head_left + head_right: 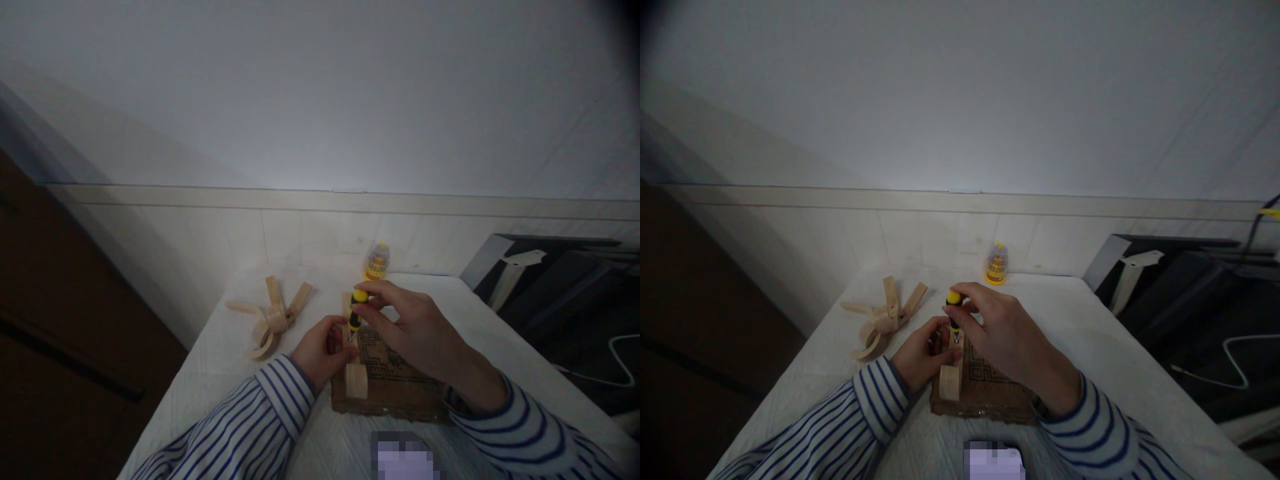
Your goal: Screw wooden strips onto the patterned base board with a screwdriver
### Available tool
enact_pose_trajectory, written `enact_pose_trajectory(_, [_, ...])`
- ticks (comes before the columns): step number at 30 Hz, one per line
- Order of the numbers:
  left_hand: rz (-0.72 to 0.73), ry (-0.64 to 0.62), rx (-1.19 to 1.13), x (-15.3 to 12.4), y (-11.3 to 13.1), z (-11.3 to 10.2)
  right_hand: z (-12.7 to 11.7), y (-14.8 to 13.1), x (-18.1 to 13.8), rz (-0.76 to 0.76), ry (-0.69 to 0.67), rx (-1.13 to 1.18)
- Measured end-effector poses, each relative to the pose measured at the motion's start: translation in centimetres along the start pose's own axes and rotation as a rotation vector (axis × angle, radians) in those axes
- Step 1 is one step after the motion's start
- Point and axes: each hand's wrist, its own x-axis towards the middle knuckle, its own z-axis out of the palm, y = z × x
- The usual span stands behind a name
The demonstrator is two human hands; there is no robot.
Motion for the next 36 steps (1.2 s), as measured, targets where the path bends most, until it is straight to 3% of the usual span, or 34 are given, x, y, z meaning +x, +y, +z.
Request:
enact_pose_trajectory(6, [0.015,-0.009,0.000,-0.01,-0.15,-0.02,0.20,0.31,-0.08,0.028,0.030,0.003])
enact_pose_trajectory(19, [0.012,0.003,0.018,0.17,-0.59,0.11,0.13,0.14,-0.06,0.123,-0.044,0.089])
enact_pose_trajectory(26, [0.029,0.004,0.035,0.15,-0.66,0.05,0.18,0.00,0.11,0.023,-0.097,0.072])
enact_pose_trajectory(36, [0.041,0.000,0.036,0.13,-0.80,0.03,-0.53,0.01,-0.12,0.005,-0.120,0.022])
